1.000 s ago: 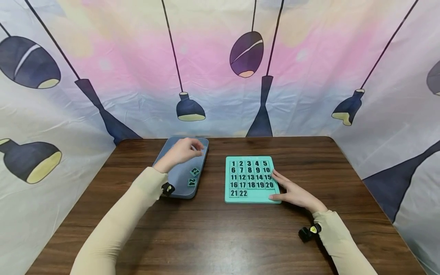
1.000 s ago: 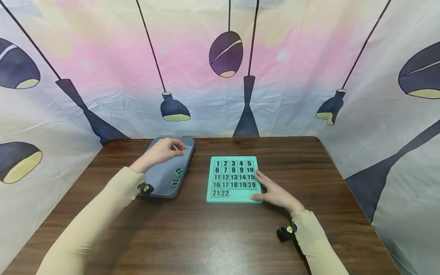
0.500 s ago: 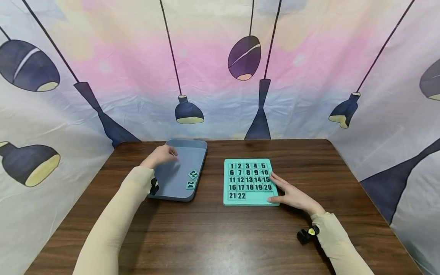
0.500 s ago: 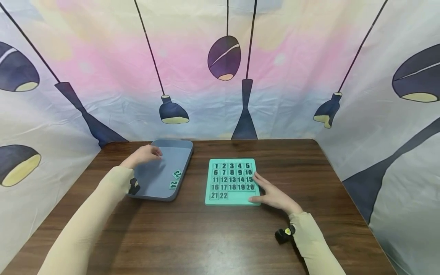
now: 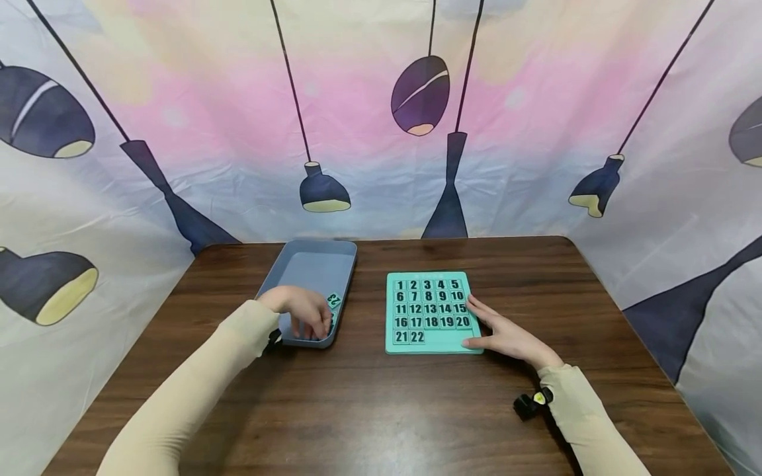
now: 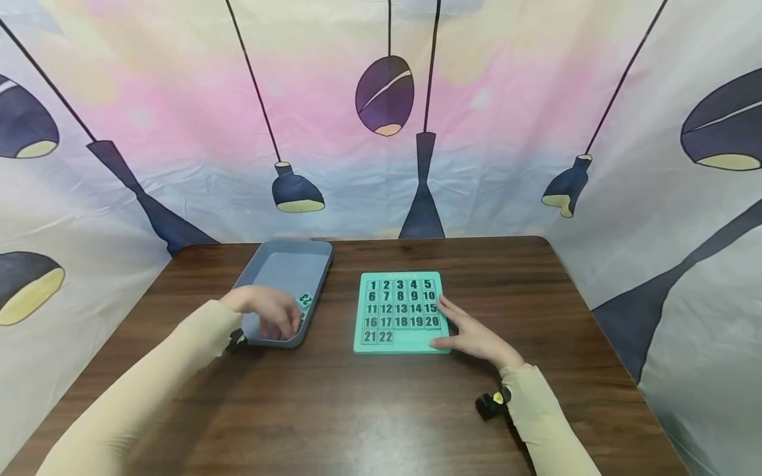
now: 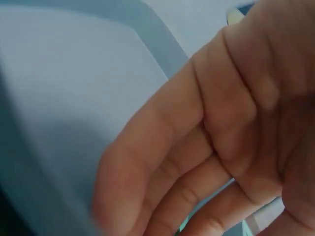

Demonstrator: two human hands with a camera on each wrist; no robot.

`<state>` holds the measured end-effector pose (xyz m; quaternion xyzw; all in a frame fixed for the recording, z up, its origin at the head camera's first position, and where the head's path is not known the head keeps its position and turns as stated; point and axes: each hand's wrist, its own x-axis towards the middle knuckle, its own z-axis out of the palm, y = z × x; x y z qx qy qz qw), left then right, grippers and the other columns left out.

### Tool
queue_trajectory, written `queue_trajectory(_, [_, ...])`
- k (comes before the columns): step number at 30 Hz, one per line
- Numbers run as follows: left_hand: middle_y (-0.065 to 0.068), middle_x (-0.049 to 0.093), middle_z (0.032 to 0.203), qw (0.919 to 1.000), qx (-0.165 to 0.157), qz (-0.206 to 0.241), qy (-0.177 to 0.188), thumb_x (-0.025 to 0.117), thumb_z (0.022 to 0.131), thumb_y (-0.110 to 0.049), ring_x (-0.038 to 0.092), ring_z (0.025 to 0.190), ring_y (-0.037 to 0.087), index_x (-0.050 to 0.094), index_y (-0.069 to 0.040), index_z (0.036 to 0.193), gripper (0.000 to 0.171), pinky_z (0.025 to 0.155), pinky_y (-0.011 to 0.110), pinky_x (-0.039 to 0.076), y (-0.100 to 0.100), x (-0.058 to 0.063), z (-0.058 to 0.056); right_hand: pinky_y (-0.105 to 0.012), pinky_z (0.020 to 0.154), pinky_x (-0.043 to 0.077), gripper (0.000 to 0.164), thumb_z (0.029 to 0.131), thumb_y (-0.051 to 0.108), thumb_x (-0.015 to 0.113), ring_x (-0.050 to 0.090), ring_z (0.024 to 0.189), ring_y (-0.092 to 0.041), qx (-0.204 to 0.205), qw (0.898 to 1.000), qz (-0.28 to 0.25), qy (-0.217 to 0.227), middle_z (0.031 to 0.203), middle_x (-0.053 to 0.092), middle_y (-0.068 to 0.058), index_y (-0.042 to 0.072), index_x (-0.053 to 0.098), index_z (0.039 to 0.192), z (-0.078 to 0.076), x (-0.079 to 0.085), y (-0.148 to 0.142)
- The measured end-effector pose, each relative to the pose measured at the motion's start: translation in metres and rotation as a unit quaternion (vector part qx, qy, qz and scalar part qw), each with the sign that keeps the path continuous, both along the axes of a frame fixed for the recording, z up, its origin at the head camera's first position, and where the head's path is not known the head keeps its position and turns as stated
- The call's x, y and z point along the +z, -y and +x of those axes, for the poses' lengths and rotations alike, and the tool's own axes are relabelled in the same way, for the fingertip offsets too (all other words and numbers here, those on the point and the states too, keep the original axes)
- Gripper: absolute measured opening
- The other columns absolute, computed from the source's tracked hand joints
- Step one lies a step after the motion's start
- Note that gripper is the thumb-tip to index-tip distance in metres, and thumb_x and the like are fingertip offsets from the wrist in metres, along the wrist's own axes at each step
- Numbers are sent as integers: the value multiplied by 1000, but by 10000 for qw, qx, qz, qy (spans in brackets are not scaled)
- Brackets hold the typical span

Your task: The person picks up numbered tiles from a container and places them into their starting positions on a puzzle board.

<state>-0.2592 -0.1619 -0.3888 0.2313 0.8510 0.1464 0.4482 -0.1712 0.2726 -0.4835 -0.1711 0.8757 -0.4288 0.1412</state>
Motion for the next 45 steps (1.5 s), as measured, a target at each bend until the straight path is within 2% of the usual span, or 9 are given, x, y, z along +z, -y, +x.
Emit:
queue_trajectory(4, [3, 67, 77, 9997, -221, 39, -113, 63, 93, -7, 65, 70, 14, 69, -10, 84, 12, 59, 33, 57, -14, -2, 6, -63, 114, 23, 99, 89, 45, 76, 6, 153, -38, -11, 10000, 26, -18, 169, 5, -8, 10, 18, 162, -2, 0, -1])
queue_trajectory(9, [5, 70, 77, 9991, -359, 113, -193, 69, 95, -18, 66, 68, 15, 74, -7, 81, 18, 56, 31, 56, -27, -3, 11, -63, 115, 23, 100, 89, 46, 75, 5, 153, -37, 15, 10000, 66, 6, 169, 4, -7, 10, 17, 162, -2, 0, 0])
queue_trajectory(16, [4, 66, 71, 9965, -392, 252, -698, 72, 95, -24, 60, 61, 14, 67, -8, 73, 27, 54, 31, 54, -42, 8, 6, -63, 114, 23, 100, 89, 46, 76, 6, 153, -38, -16, 10000, 70, -39, 169, 5, -7, 11, 17, 162, -2, 1, -1])
queue_trajectory(22, [1, 57, 71, 9912, -48, 371, -1271, 72, 94, -14, 44, 51, 12, 63, -7, 80, 18, 52, 28, 42, -36, 11, -11, -63, 115, 23, 100, 89, 48, 75, 5, 153, -37, 2, 10000, 91, 11, 169, 5, -7, 12, 17, 162, -2, 0, 0])
queue_trajectory(27, [2, 58, 81, 9863, 402, 347, -1560, 75, 92, -16, 40, 52, 11, 61, -8, 90, 16, 51, 28, 39, -29, 4, -22, -63, 115, 23, 100, 89, 47, 76, 6, 153, -37, 21, 10000, 67, -6, 169, 5, -7, 11, 17, 162, -1, -1, 0])
queue_trajectory(33, [-4, 45, 60, 9841, 518, 223, -1684, 77, 91, -26, 35, 46, 10, 56, -13, 75, 30, 48, 27, 38, -30, -11, -21, -62, 115, 23, 101, 88, 47, 76, 6, 153, -37, 6, 9999, 108, -14, 169, 5, -8, 9, 17, 162, 0, 0, 0])
queue_trajectory(38, [-4, 32, 55, 9803, 610, 359, -1846, 78, 90, -20, 26, 45, 10, 47, -14, 68, 39, 46, 27, 32, -36, -16, -20, -63, 115, 22, 101, 88, 46, 76, 5, 153, -38, -37, 10000, 64, 12, 169, 5, -7, 10, 18, 162, 1, 2, -1])
queue_trajectory(41, [-2, 38, 63, 9781, 607, 490, -1927, 78, 88, -15, 31, 52, 13, 49, -11, 76, 32, 51, 29, 33, -37, -18, -21, -63, 114, 22, 100, 88, 46, 76, 6, 153, -38, -37, 10000, 88, 0, 169, 5, -7, 10, 18, 162, 0, 2, -1])
queue_trajectory(45, [4, 54, 83, 9774, 637, 604, -1923, 79, 86, -11, 44, 67, 17, 58, -6, 96, 24, 61, 32, 38, -36, -21, -23, -62, 115, 23, 101, 88, 47, 76, 6, 153, -38, -13, 9999, 100, -18, 169, 5, -8, 9, 18, 161, -1, 1, -1])
